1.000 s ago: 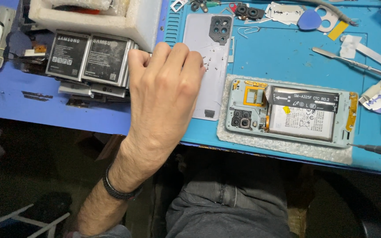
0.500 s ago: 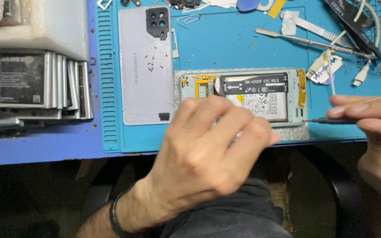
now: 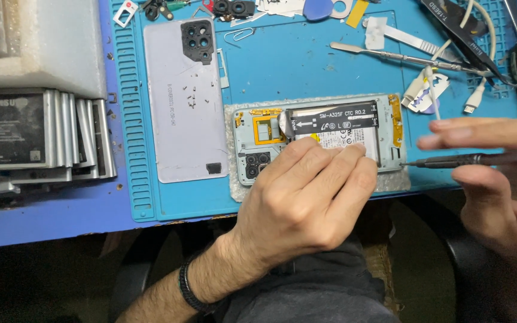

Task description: Fastening internal screws on a smartphone using a precision screwdriver at a repair bench.

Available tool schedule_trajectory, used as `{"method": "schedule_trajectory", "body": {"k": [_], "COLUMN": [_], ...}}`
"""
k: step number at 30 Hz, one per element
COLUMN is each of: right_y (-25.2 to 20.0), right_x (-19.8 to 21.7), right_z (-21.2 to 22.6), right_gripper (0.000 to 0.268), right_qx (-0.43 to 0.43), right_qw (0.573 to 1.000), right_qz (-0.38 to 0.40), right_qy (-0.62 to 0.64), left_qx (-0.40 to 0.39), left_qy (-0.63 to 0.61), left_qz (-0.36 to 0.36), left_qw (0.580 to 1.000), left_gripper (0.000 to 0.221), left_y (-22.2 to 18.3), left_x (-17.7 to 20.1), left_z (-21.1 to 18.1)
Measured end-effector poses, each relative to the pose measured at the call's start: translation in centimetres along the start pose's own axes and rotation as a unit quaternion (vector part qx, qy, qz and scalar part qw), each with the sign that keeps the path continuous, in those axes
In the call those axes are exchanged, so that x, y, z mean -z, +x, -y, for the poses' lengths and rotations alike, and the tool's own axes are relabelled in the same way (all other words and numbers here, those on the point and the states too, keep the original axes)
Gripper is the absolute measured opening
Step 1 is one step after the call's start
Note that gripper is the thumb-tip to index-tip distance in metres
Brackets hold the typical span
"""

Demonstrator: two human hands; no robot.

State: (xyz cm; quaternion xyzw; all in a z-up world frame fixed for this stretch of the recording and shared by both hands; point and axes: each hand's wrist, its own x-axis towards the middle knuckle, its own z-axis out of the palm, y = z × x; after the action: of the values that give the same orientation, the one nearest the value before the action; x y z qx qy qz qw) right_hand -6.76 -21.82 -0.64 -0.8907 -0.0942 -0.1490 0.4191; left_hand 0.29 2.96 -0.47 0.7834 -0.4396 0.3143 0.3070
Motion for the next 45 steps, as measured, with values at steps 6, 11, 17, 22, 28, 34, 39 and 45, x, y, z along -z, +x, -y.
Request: {"method": "schedule_trajectory", "body": {"k": [6, 11, 17, 22, 28, 34, 39, 45], "right_y": [-0.5, -1.4, -2.2, -2.3, -2.0, -2.5, -2.2, -0.8], "right_x": [0.9, 0.2, -0.2, -0.3, -1.2, -2.0, -3.4, -2.4], "right_z": [0.6, -1.0, -1.1, -0.1, 1.5, 1.8, 0.6, 0.4], "right_gripper": [0.011, 0.008, 0.022, 0.019, 0.024, 0.017, 0.076, 0.084], "right_qx": [-0.080, -0.058, -0.124, -0.097, -0.126, -0.195, -0.011, 0.056], "right_qw": [0.996, 0.997, 0.992, 0.993, 0.987, 0.961, 0.982, 0.987], "right_qz": [0.035, -0.001, -0.015, -0.013, -0.028, -0.088, -0.176, -0.136], "right_qy": [-0.022, -0.044, 0.009, -0.066, -0.097, -0.176, -0.063, -0.069], "left_qx": [-0.002, -0.003, 0.004, 0.006, 0.009, 0.013, 0.034, 0.054], "left_qy": [0.002, -0.006, -0.007, -0.003, 0.016, 0.033, 0.077, 0.094], "left_qz": [-0.008, -0.015, -0.026, -0.026, -0.027, -0.015, 0.002, 0.018], "left_qw": [1.000, 1.000, 1.000, 1.000, 0.999, 0.999, 0.996, 0.994], "left_gripper": [0.024, 0.022, 0.020, 0.020, 0.019, 0.019, 0.019, 0.024], "left_y": [-0.3, -0.6, -0.7, -0.5, -0.5, -0.3, -0.4, -0.1], "left_x": [-0.1, -0.1, -0.3, -0.2, -0.2, 0.1, 0.2, 0.3], "left_z": [-0.1, -0.2, -0.3, -0.3, -0.4, -0.5, -0.8, -1.2]}}
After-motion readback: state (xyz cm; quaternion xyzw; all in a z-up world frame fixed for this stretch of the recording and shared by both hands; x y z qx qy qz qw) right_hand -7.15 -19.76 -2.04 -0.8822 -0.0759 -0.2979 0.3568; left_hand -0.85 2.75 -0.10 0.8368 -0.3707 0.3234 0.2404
